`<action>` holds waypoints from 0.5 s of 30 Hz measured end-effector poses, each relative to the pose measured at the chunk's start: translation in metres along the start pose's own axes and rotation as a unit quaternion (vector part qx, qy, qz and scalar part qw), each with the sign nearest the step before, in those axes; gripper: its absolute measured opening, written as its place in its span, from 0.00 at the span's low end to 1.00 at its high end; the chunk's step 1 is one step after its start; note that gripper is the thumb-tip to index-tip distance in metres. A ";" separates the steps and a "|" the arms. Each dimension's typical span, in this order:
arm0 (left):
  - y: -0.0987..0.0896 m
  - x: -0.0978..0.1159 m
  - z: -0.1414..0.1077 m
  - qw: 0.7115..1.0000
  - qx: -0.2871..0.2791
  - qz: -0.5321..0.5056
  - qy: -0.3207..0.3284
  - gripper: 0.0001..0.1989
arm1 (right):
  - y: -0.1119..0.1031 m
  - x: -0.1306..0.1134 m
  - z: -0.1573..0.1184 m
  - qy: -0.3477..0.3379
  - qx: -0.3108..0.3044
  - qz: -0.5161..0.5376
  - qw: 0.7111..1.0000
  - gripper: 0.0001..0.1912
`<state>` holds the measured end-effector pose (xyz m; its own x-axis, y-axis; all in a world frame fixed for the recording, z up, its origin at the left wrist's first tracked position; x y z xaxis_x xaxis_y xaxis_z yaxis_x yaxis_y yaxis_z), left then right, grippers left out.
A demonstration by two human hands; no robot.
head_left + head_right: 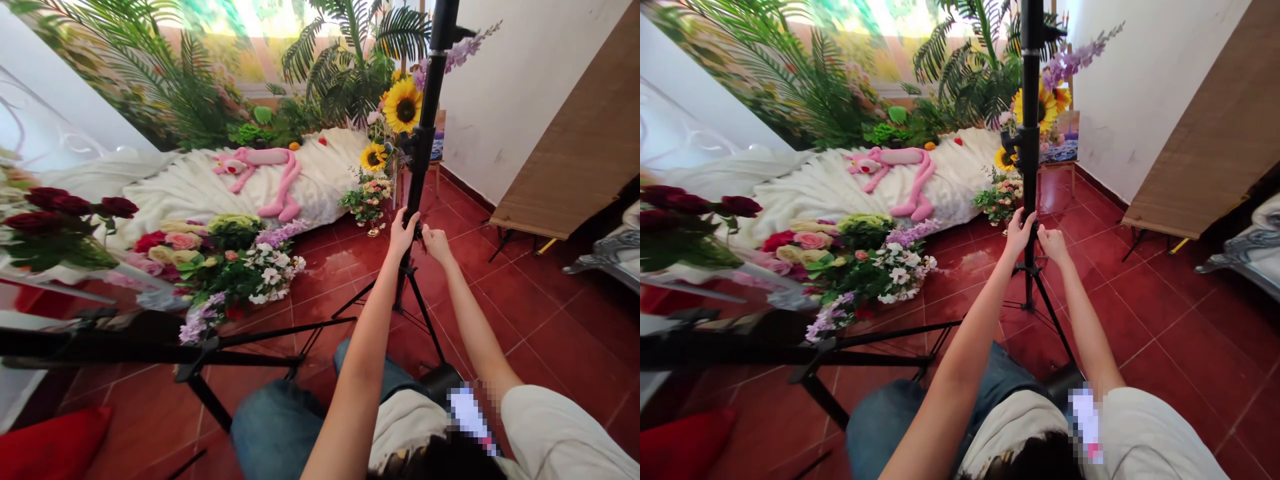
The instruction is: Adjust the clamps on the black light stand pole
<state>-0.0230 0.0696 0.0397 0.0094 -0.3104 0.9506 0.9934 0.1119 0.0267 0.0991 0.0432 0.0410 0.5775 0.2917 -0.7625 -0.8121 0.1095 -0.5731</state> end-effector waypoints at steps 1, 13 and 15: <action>0.000 0.000 0.000 1.000 0.002 0.001 -0.001 0.20 | 0.000 0.000 0.000 -0.001 -0.014 0.006 1.000 0.37; -0.002 0.000 0.007 0.999 -0.034 -0.007 0.014 0.20 | 0.018 0.009 0.001 0.075 -0.088 0.190 0.975 0.39; -0.012 -0.001 0.001 0.998 -0.058 -0.018 0.011 0.19 | 0.020 0.008 -0.001 0.094 -0.092 0.214 0.968 0.39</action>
<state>-0.0350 0.0698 0.0391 -0.0247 -0.3322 0.9429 0.9997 -0.0099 0.0226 0.0874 0.0472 0.0233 0.2104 0.0933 -0.9731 -0.9618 -0.1587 -0.2232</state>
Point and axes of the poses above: each hand's wrist, its own z-axis towards the middle knuckle, its own y-axis out of the palm, x = y × z, the point moved 8 cm from there along z, towards the middle knuckle, and after that the axes turned 1 degree about z, right-handed, at the moved point
